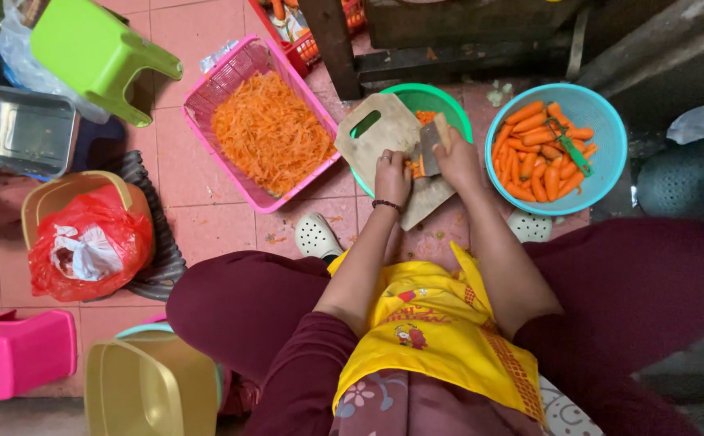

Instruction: Grating or finely slicing carrots into a green bowl using a handheld tool.

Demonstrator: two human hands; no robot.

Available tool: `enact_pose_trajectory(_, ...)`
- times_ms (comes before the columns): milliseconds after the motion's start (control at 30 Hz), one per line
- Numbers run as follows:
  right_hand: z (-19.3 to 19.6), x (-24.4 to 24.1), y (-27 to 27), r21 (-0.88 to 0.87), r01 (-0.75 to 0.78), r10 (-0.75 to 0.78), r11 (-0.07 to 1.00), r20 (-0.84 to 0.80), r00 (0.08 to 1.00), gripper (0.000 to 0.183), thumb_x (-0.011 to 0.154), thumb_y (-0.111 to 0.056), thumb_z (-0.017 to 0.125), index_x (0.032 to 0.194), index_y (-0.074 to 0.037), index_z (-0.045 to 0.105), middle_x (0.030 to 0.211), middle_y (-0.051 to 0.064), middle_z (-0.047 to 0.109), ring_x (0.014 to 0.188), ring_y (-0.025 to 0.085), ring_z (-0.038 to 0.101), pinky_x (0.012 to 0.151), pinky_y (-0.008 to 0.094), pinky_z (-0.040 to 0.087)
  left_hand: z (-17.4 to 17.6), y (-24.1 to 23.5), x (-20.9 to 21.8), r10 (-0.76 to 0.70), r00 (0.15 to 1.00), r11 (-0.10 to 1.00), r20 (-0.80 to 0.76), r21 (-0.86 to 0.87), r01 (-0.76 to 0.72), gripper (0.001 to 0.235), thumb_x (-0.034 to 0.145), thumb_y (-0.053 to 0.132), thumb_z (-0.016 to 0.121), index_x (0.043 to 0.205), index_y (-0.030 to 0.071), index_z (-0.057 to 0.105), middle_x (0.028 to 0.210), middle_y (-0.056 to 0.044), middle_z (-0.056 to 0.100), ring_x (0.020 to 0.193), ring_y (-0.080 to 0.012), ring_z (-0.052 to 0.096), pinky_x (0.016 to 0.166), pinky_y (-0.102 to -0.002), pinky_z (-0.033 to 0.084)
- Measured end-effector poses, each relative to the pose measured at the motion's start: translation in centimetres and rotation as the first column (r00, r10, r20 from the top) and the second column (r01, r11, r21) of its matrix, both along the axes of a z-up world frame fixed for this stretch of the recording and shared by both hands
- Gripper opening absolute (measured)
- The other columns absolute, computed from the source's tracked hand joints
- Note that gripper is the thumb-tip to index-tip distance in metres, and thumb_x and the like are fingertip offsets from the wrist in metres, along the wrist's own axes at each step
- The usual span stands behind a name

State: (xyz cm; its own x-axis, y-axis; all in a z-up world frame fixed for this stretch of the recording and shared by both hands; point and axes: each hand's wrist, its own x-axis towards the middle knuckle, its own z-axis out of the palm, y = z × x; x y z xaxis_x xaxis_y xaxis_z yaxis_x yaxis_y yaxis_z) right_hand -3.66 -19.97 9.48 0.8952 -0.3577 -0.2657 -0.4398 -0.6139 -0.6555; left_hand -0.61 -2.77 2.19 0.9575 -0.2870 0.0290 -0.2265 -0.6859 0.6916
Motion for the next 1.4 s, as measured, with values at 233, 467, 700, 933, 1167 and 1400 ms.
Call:
enact_pose_trajectory(233, -0.8, -0.7, -4.3, -0.001, 0.169, -0.169, 0.986, 0.009, 0.986, 0.039, 0.093, -0.034, 0.067, 0.125, -0.012, 0.062, 0.101, 0.028, 0.071, 0.106, 0.048, 0.066, 0.088, 0.058, 0.053, 3.0, -3.3, -0.9, -0.251, 0.96, 0.963, 0.126, 0.13, 0.234, 0.064, 0.078, 0.028, 0.085, 0.131, 0.008, 0.054, 0.112, -0.017, 0.054, 0.109, -0.0385, 0.062, 0.094, -0.046, 0.059)
enact_pose_trajectory(467, 0.9, -0.9, -2.6, 0.016, 0.161, -0.161, 0.987, 0.016, 0.987, 0.038, 0.094, -0.032, 0.068, 0.122, -0.007, 0.063, 0.104, 0.031, 0.07, 0.106, 0.05, 0.066, 0.089, 0.059, 0.053, -1.4, -2.4, 4.0, 0.053, 0.878, 0.909, -0.476, -0.341, -0.239, 0.025, 0.083, 0.018, 0.076, 0.106, 0.02, 0.068, 0.087, -0.008, 0.075, 0.06, -0.0225, 0.073, 0.058, -0.032, 0.063)
enact_pose_trajectory(700, -0.3, -0.9, 5.9, 0.05, -0.255, 0.258, 0.966, -0.063, 0.964, 0.04, 0.091, -0.027, 0.068, 0.124, -0.005, 0.067, 0.107, 0.031, 0.072, 0.108, 0.051, 0.067, 0.091, 0.059, 0.055, -1.9, 3.6, 8.3, -0.1, 0.783, 0.58, -0.614, -0.675, -0.456, 0.034, 0.088, 0.008, 0.08, 0.116, 0.004, 0.061, 0.096, -0.014, 0.074, 0.071, -0.017, 0.074, 0.066, -0.025, 0.064)
enact_pose_trajectory(933, 2.7, 0.0, 4.4, -0.042, -0.1, 0.092, 0.994, -0.17, 0.981, 0.051, 0.098, -0.024, 0.059, 0.147, -0.012, 0.052, 0.12, 0.03, 0.069, 0.116, 0.048, 0.065, 0.097, 0.06, 0.052, -6.8, 3.2, 5.5, -0.053, 0.74, 0.722, -0.67, -0.538, -0.436, 0.031, 0.083, 0.009, 0.084, 0.109, 0.008, 0.067, 0.089, -0.015, 0.075, 0.063, -0.0185, 0.075, 0.06, -0.025, 0.065)
enact_pose_trajectory(1167, 2.7, 0.5, 5.4, -0.119, -0.212, 0.185, 0.97, -0.204, 0.961, 0.036, 0.098, -0.029, 0.055, 0.132, -0.016, 0.059, 0.119, 0.023, 0.071, 0.112, 0.046, 0.067, 0.096, 0.06, 0.052, -2.0, 0.9, 1.6, 0.148, 0.947, 0.989, -0.285, 0.019, -0.149, 0.019, 0.08, 0.017, 0.083, 0.095, 0.018, 0.071, 0.093, -0.008, 0.06, 0.096, -0.0322, 0.071, 0.091, -0.043, 0.059)
enact_pose_trajectory(1400, 3.0, 1.1, 5.2, -0.163, -0.338, 0.293, 0.927, -0.248, 0.923, 0.027, 0.098, -0.025, 0.053, 0.124, -0.016, 0.056, 0.117, 0.021, 0.069, 0.109, 0.047, 0.067, 0.092, 0.063, 0.052, -1.5, 0.7, 1.7, 0.174, 0.928, 0.985, -0.33, 0.039, -0.17, 0.02, 0.077, 0.014, 0.084, 0.092, 0.015, 0.07, 0.087, -0.007, 0.065, 0.093, -0.0318, 0.072, 0.088, -0.046, 0.06)
